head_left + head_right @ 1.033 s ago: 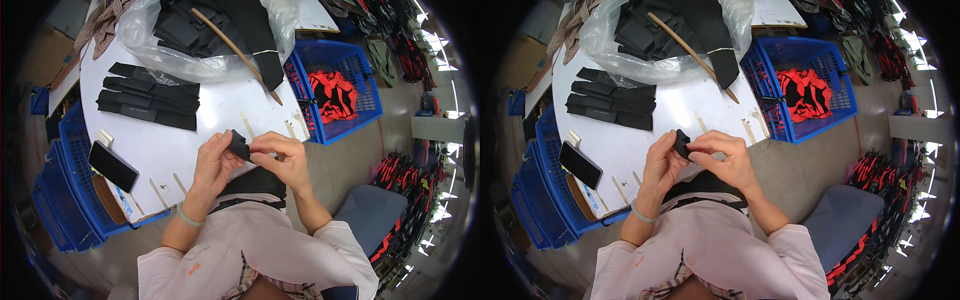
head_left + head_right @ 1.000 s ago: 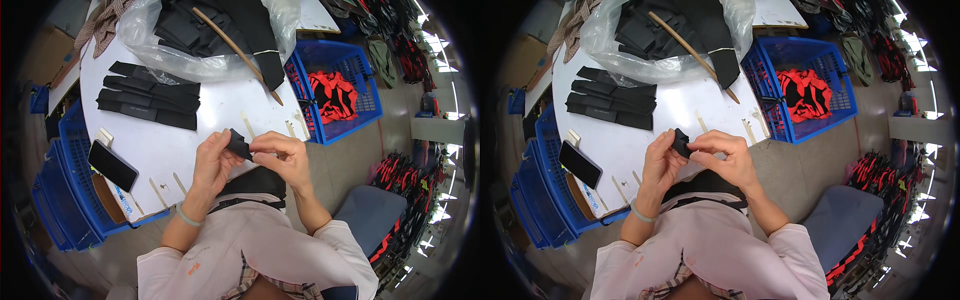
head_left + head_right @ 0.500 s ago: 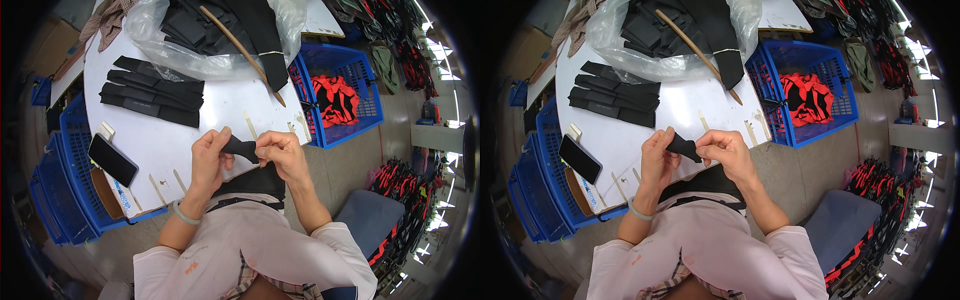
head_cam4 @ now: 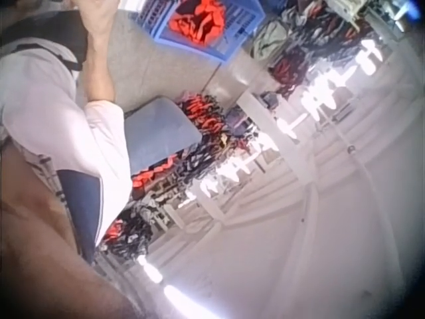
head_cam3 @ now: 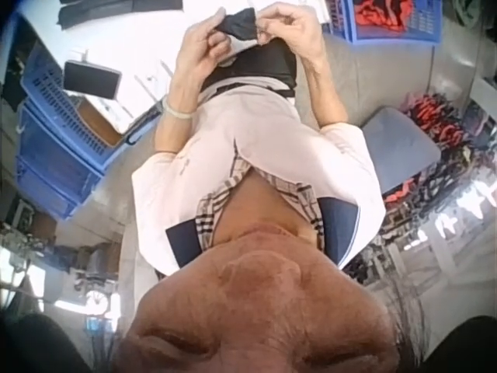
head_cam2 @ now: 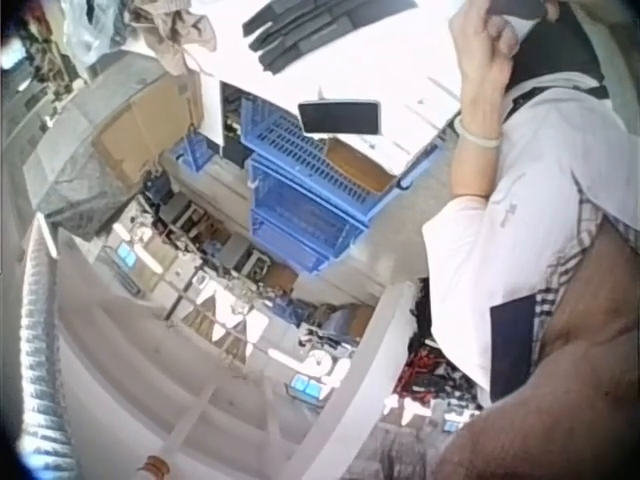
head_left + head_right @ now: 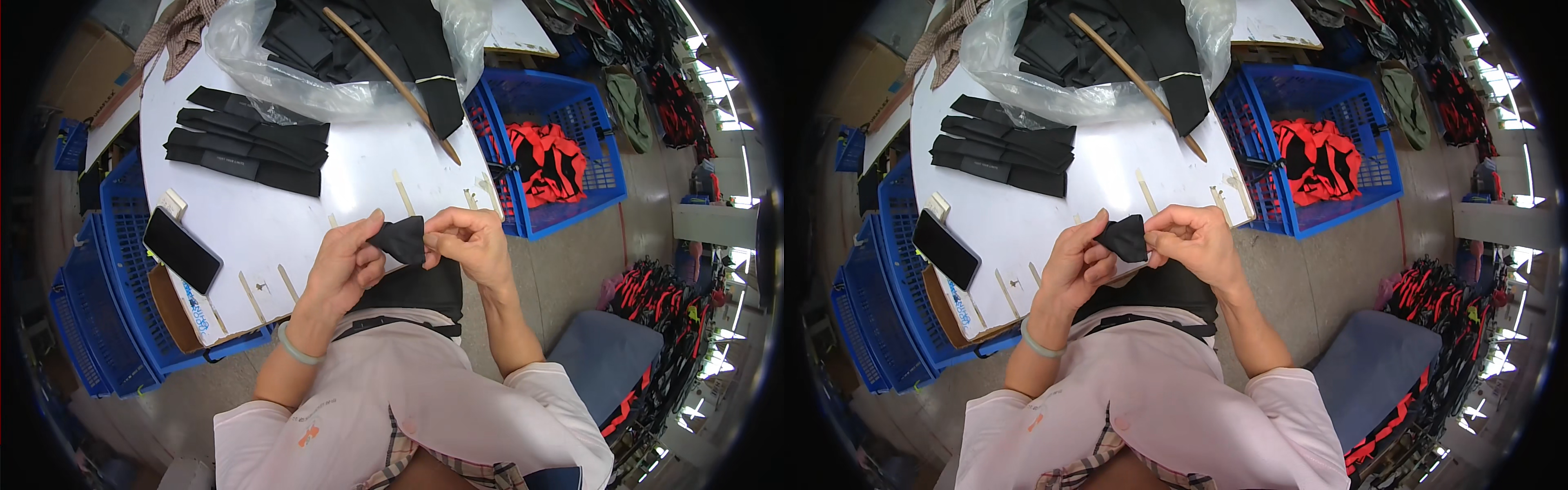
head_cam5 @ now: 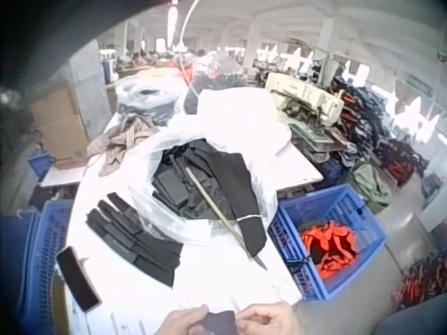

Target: Assembling black strap components by sliding them onto a wooden rod and folding them into place.

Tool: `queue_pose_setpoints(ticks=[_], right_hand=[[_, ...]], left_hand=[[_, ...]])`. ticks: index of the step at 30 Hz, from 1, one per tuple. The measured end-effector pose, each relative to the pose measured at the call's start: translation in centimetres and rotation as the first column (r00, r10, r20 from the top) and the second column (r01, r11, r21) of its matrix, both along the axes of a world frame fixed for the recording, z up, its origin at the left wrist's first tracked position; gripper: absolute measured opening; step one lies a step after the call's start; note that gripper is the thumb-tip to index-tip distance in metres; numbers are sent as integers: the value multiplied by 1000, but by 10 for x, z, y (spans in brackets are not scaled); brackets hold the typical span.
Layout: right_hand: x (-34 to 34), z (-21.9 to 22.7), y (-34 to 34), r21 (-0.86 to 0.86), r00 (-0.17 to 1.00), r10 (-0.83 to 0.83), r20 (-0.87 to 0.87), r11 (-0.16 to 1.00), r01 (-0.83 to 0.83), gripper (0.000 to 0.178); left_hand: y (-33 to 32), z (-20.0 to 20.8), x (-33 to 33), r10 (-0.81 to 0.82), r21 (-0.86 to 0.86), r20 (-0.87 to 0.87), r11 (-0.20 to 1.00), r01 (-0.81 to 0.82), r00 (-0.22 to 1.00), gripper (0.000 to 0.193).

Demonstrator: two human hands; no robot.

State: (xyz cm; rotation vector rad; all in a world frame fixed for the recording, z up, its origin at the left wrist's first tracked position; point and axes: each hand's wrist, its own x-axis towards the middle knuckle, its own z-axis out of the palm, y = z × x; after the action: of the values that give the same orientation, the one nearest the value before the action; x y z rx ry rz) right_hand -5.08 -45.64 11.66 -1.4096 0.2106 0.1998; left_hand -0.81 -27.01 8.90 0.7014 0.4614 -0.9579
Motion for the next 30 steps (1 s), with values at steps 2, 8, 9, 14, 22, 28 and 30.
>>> queue_pose_setpoints(ticks=[2, 8, 9, 14, 22, 28, 30], right_hand=[[-1, -2, 0, 55, 1000, 6, -19, 998, -5, 7], [-12, -11, 11, -321, 990, -37, 134, 944, 78, 3], [-14, -12, 13, -634, 960, 5, 280, 752, 181, 3], [-19, -21, 9, -359, 989, -124, 79, 922, 144, 9], [-16, -19, 16, -603, 871, 147, 469, 773, 194, 23], [-17, -14, 13, -632, 639, 309, 705, 683, 367, 23], [-18, -14, 13, -634, 609, 361, 706, 705, 317, 25]], left_hand=[[-4, -1, -4, 21, 88, 72, 996, -28, 997, 31], [-4, 0, -14, 64, 166, 130, 982, -85, 989, 29], [-4, 0, -16, 91, 166, 125, 980, -111, 988, 31], [-12, 2, -30, 174, 229, 534, 912, -339, 828, 23], [0, -2, -38, 101, 218, 546, 941, -258, 831, 21], [3, 2, -37, 162, 119, 408, 966, -229, 898, 17], [6, 3, -33, 72, 197, 480, 962, -187, 874, 11]])
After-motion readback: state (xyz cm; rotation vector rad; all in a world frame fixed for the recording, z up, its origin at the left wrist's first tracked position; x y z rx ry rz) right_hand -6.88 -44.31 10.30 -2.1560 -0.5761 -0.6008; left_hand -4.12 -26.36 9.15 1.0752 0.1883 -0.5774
